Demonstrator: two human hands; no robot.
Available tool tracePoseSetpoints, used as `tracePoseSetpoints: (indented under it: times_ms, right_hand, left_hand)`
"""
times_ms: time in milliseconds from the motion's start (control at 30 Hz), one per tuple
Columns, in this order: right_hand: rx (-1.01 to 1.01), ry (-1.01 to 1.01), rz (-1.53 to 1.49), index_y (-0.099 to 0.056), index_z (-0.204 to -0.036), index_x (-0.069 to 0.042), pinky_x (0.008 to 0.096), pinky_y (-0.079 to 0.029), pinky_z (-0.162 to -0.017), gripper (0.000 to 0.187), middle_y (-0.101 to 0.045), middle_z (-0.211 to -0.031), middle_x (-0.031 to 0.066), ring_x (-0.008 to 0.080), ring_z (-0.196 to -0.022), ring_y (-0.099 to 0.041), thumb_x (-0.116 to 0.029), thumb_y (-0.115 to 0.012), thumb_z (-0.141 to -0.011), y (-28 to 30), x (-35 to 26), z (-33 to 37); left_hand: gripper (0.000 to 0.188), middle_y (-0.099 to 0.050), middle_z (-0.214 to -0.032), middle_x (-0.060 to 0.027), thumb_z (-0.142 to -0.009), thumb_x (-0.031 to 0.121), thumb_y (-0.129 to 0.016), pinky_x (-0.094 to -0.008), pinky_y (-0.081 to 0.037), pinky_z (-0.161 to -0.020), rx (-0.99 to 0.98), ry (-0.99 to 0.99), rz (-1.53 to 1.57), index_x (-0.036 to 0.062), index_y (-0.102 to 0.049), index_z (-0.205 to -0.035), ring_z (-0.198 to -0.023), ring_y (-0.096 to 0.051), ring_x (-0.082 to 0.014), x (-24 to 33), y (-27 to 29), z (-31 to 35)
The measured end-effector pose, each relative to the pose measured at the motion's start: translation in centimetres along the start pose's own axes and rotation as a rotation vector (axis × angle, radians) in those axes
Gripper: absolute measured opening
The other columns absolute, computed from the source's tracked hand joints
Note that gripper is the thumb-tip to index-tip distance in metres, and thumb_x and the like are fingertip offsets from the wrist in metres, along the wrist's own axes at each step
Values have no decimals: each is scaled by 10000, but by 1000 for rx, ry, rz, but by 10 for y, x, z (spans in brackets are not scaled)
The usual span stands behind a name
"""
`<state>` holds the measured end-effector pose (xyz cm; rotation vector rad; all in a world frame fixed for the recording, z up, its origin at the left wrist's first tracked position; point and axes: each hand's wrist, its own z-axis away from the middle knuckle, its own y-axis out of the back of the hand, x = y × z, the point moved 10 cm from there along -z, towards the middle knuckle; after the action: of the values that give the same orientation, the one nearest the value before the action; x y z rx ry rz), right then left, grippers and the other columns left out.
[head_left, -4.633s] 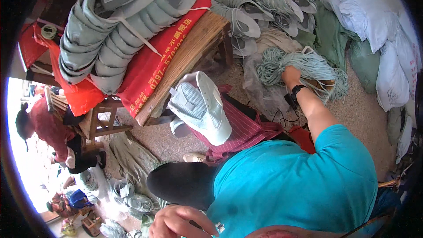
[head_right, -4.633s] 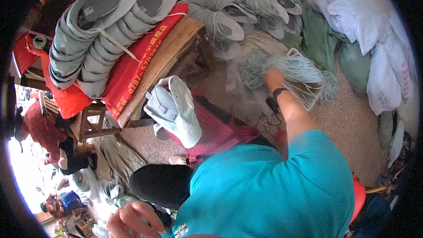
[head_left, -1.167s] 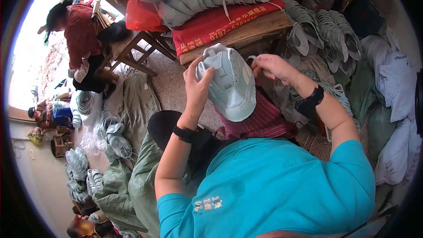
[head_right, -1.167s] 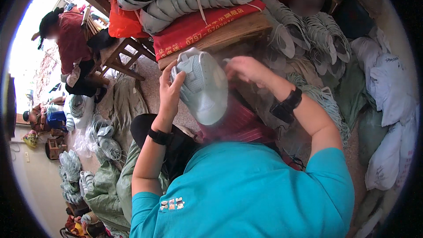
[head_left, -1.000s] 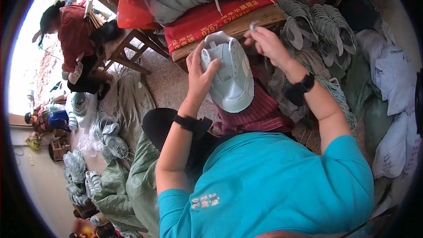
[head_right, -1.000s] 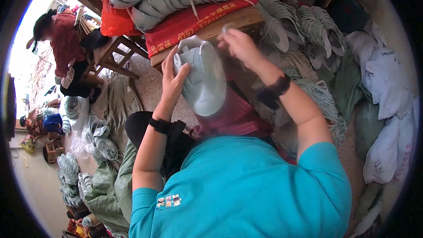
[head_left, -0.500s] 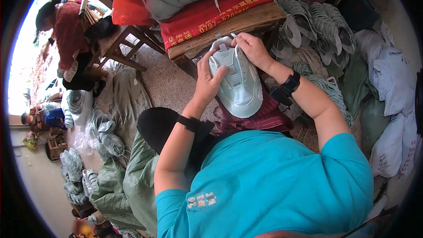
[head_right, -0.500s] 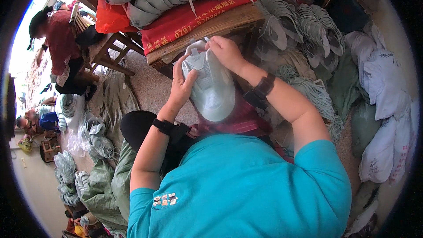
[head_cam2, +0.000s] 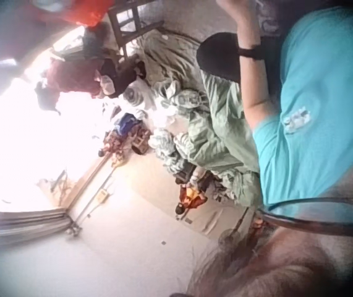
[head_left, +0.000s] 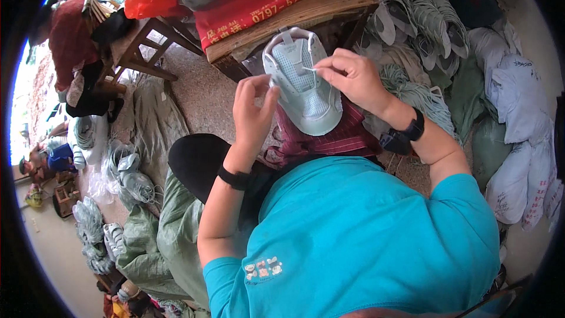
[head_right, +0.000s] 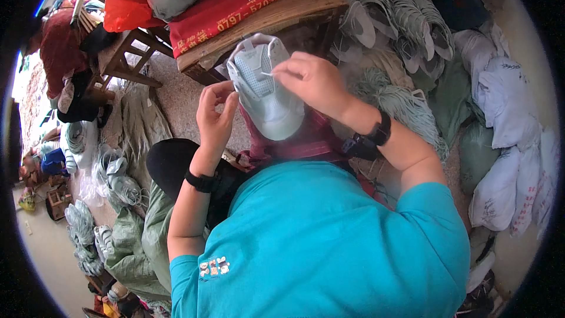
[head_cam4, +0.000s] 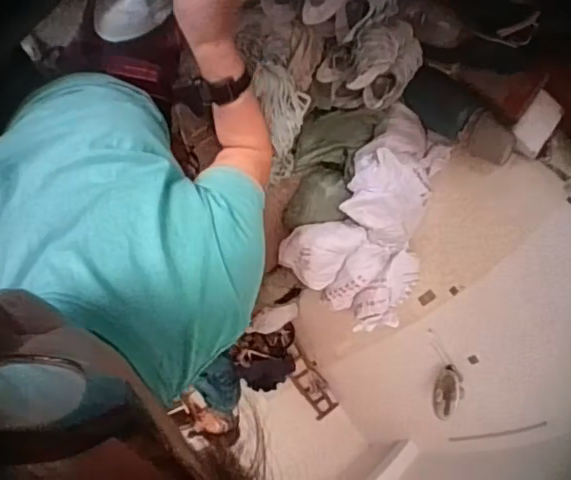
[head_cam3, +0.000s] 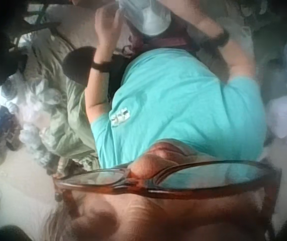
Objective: The person laces a light green sneaker by hand, threading the laces through the eyelets and tying a knot. They then pick up a second sneaker and begin the same lacing process.
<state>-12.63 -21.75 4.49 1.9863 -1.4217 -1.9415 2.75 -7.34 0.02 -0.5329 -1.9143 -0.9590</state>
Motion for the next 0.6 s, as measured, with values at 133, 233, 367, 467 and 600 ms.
tracePoseSetpoints:
  times_ms: [133,233,367,467,600]
  right_hand:
    - [25,51,-48,-726,-997,-56,272,-450,-640,135,-562,-796,36,129,-731,-575,-49,-673,-872,-1,-2,14]
    - [32,82,40,-721,-969,-51,287,-460,-647,122,-567,-811,51,159,-748,-590,-43,-688,-852,-1,-11,18]
    - [46,114,162,-691,-937,-31,314,-474,-654,107,-581,-845,73,212,-757,-604,-38,-703,-831,-3,-17,21]
    - [88,144,102,-668,-920,-24,335,-481,-656,111,-585,-857,83,235,-756,-608,-38,-713,-820,-6,-13,22]
    - [94,151,117,-633,-903,-27,357,-486,-647,122,-570,-839,94,267,-753,-613,-34,-714,-812,-13,-13,20]
  left_hand:
    - [228,-594,-986,-54,-888,21,-672,-250,-482,-740,-135,-53,67,21,-684,-1115,-806,-567,-115,32,-17,7]
    - [282,-549,-978,-47,-878,9,-678,-256,-476,-743,-181,-67,70,54,-690,-1156,-811,-541,-124,39,-26,9]
    - [290,-512,-969,-46,-883,2,-664,-259,-474,-749,-221,-95,66,74,-688,-1163,-832,-534,-133,37,-35,11]
    - [282,-502,-963,-46,-889,0,-651,-261,-472,-750,-242,-67,78,75,-685,-1159,-833,-535,-138,33,-38,10]
    - [260,-498,-970,-44,-899,2,-636,-260,-471,-755,-228,-67,82,70,-682,-1145,-831,-534,-133,30,-38,11]
